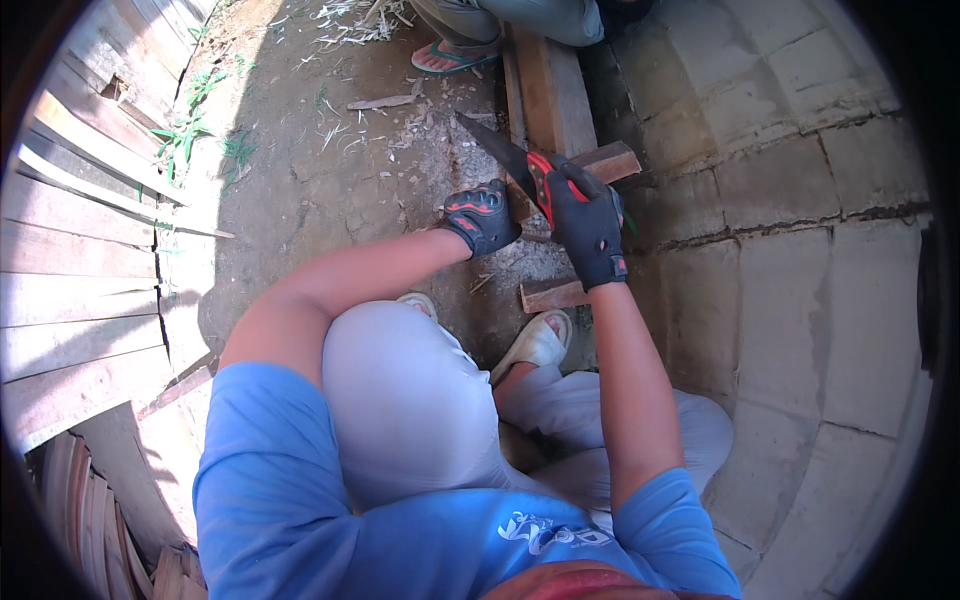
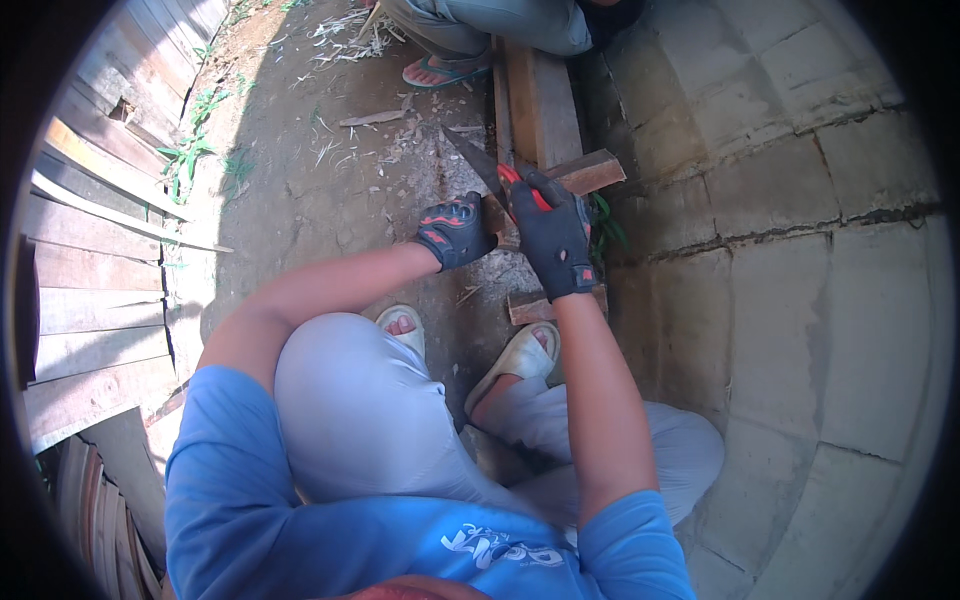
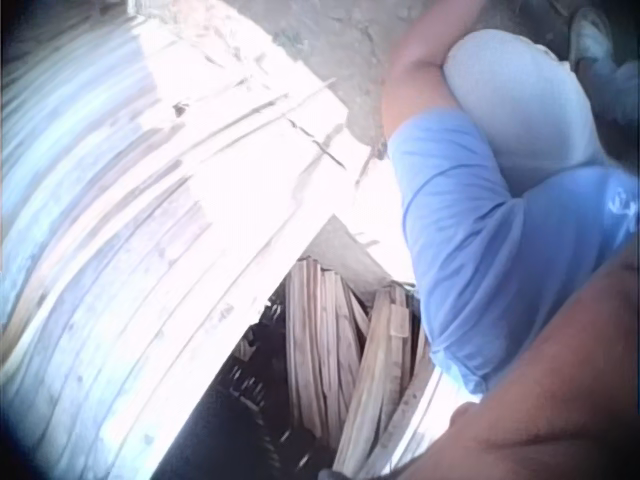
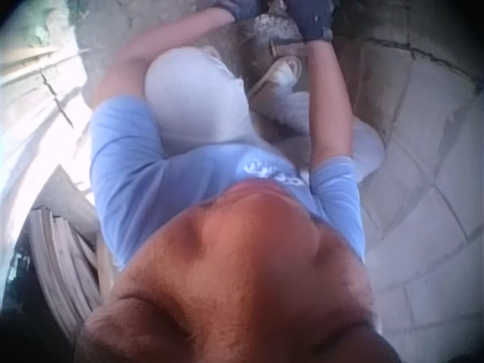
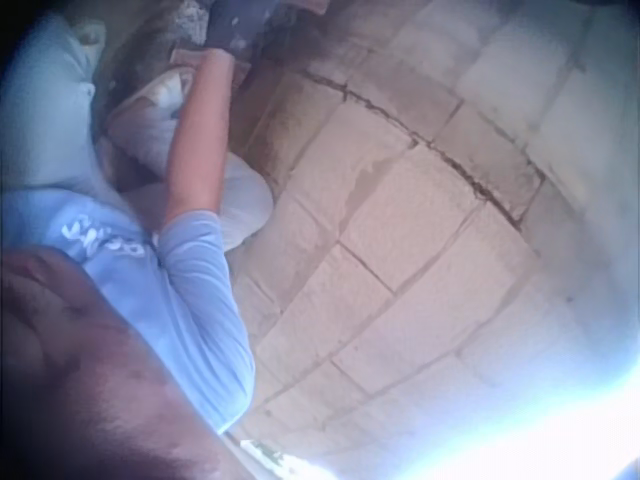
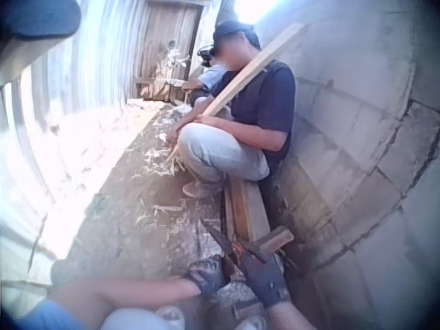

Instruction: The person uses a hand saw to cut a piece of wood that is resting on a wooden support. They hold the wood steady with one hand while sawing with the other, creating wood shavings on the ground.

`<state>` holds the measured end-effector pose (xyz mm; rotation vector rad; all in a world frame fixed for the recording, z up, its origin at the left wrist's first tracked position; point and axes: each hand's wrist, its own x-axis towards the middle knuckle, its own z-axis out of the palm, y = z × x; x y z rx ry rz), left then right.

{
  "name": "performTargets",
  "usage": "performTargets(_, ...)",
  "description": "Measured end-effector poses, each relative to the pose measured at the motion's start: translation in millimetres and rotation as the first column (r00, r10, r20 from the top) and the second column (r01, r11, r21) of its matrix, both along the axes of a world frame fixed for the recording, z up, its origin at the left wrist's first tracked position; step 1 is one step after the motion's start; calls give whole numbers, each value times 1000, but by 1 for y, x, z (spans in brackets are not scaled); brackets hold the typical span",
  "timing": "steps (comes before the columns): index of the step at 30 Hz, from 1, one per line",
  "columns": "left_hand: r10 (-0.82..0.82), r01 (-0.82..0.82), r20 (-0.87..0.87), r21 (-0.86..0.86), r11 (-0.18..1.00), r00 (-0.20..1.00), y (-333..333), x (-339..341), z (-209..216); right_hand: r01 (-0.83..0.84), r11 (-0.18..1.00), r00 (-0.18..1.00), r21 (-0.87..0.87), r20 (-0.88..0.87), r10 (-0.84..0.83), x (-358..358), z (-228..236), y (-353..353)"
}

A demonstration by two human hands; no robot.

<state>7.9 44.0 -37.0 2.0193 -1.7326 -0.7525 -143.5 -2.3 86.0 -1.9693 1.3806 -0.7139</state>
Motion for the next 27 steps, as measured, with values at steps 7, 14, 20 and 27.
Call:
performTargets(7,42,-42,7,31,999,999,1,-1,10,87,991,991,100,97,-97,-11,-10,-14)
performTargets(14,26,-26,6,57,998,1000,2,3,16,-14,996,993,-83,113,23,-19,-34,-9)
performTargets(20,36,-35,-21,43,998,999,0,1,10,-21,986,1000,-163,18,25,-29,-45,-9)
performTargets(27,14,-14,-23,12,1000,1000,-1,4,8,-7,1000,995,-11,104,8,-30,-26,13)
